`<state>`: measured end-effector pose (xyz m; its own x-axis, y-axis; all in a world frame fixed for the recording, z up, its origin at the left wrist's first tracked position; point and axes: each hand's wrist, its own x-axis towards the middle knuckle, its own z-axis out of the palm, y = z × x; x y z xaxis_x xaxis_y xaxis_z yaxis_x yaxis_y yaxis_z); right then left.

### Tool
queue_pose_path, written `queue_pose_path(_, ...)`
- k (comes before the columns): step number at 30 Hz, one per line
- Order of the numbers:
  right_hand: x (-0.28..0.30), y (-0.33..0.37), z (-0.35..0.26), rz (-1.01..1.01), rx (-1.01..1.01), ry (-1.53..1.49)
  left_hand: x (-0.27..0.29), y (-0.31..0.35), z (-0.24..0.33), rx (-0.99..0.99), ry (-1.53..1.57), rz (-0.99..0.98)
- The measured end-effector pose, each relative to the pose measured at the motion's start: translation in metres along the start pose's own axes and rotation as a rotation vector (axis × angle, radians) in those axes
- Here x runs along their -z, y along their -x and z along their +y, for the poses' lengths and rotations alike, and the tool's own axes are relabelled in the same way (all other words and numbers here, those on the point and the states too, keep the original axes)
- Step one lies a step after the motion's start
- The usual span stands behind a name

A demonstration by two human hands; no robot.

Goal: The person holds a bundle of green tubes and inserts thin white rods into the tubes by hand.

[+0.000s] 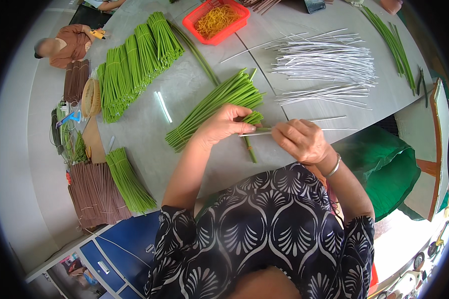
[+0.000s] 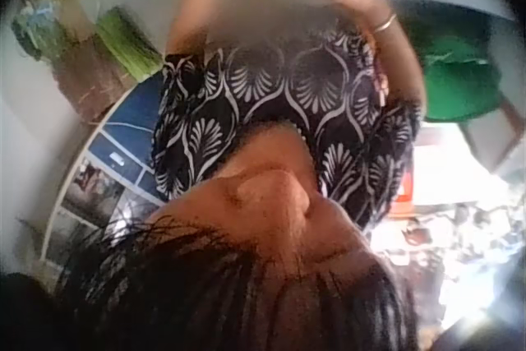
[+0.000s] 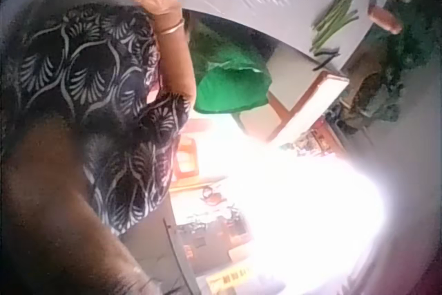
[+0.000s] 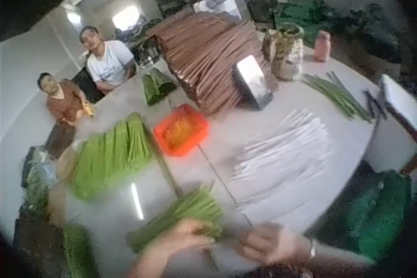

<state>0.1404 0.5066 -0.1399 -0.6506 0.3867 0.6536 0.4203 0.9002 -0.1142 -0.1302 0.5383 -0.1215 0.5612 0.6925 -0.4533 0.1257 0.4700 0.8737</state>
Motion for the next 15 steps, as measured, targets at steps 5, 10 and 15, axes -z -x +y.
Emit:
queue_pose_path(5,-0.009,-0.014,-0.008,0.067,-0.052,0.040,0.006,-0.005,-0.011,-0.099,-0.214,0.016)
queue_pose_path(10,0.005,-0.006,-0.007,0.105,-0.241,0.172,0.007,0.006,-0.006,-0.118,0.054,0.126)
queue_pose_path(15,-0.001,0.001,-0.002,0.139,-0.297,0.205,0.010,0.012,0.000,-0.156,-0.017,0.131)
